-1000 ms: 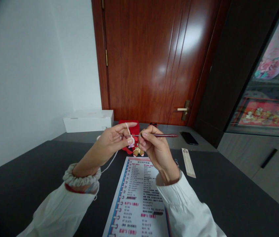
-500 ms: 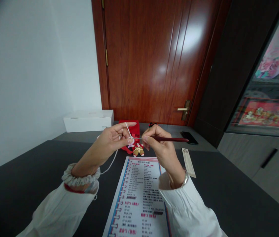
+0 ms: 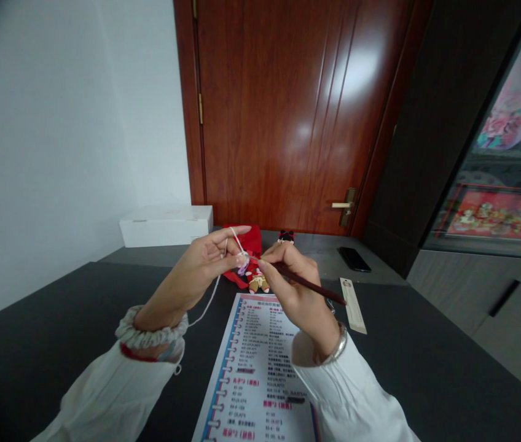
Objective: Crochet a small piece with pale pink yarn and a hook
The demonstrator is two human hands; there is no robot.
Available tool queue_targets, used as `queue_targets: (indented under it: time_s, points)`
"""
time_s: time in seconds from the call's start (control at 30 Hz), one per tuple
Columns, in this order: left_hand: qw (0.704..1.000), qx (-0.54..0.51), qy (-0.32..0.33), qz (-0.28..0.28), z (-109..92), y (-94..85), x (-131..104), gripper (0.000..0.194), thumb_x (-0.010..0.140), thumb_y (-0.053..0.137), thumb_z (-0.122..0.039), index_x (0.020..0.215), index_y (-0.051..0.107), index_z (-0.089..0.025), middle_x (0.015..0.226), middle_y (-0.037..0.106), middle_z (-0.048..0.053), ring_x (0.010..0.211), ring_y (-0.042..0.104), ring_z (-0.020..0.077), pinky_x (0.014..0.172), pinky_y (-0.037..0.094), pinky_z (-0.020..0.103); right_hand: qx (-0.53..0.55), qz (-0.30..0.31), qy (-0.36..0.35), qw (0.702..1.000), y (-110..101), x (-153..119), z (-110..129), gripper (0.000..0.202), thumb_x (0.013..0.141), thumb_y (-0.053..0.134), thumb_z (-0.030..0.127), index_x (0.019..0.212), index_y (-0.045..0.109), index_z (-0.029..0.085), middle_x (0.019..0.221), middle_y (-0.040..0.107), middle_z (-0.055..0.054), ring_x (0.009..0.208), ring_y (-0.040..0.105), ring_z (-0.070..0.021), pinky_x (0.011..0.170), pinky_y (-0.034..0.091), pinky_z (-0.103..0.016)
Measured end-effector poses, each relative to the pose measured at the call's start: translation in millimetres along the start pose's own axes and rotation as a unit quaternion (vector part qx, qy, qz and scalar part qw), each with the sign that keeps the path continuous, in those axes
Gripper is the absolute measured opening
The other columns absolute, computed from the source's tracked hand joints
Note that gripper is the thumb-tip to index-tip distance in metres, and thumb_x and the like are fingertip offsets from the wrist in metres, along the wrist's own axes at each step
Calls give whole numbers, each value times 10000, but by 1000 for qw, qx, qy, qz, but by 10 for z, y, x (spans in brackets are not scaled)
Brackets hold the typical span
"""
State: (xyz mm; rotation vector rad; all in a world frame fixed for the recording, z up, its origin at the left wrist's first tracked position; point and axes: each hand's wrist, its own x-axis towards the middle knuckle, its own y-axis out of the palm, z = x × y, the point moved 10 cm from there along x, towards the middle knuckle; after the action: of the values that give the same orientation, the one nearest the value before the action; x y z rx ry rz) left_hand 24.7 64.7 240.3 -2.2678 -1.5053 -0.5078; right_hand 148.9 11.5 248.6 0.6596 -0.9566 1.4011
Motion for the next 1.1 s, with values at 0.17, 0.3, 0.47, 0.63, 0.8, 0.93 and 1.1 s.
queue_targets:
  time_s: [0.17, 0.3, 0.47, 0.63, 0.8, 0.93, 1.1]
  points:
    - [999, 17, 2, -38, 9, -71, -5, 480, 759, 648, -132, 1228, 557, -77, 665, 595, -32, 654, 560, 113, 724, 450, 275, -125, 32, -112, 985, 148, -43, 227, 149, 870, 549, 69, 818, 532, 207, 718, 583, 1, 675, 566, -136, 609, 454, -287]
    - [998, 46, 12, -52, 18, -99, -3, 499, 776, 629, -133, 1261, 532, -64, 663, 583, -36, 651, 551, 109, 712, 448, 266, -181, 32, -178, 967, 238, -77, 302, 185, 859, 544, 39, 828, 512, 219, 722, 578, 4, 684, 567, -140, 607, 470, -282]
    - [994, 80, 38, -68, -49, -82, -6, 470, 786, 621, -129, 1251, 560, -96, 680, 594, -26, 661, 551, 113, 698, 448, 267, -166, 14, -117, 979, 256, -25, 186, 159, 880, 528, 64, 849, 507, 218, 739, 579, -4, 694, 589, -146, 618, 488, -292]
    - [1000, -13, -18, -12, 91, -3, 8, 513, 764, 655, -142, 1262, 544, -88, 663, 585, -35, 630, 536, 103, 650, 427, 257, -169, 31, -218, 961, 300, -98, 190, 176, 874, 532, 45, 904, 516, 218, 792, 604, -25, 724, 574, -154, 632, 492, -306]
    - [980, -157, -90, 77, 280, 153, -3, 491, 709, 705, -137, 1184, 593, -81, 692, 590, -20, 609, 526, 84, 600, 396, 232, -263, 81, -323, 905, 379, -259, 190, 198, 881, 515, 43, 991, 534, 207, 836, 648, -65, 743, 553, -177, 607, 479, -320]
    - [976, -189, -98, 50, 304, 152, 21, 429, 724, 692, -119, 1141, 603, -69, 700, 598, -10, 625, 531, 75, 618, 391, 222, -344, 26, -324, 881, 408, -271, 223, 191, 862, 534, 30, 947, 528, 201, 812, 635, -73, 708, 519, -183, 584, 459, -316]
    - [997, -75, -26, -22, 134, 21, 52, 424, 764, 673, -159, 1173, 594, -84, 663, 590, -24, 629, 527, 92, 642, 411, 243, -264, -46, -219, 938, 336, -170, 182, 186, 867, 521, 36, 907, 516, 218, 743, 567, -18, 684, 536, -162, 589, 451, -301]
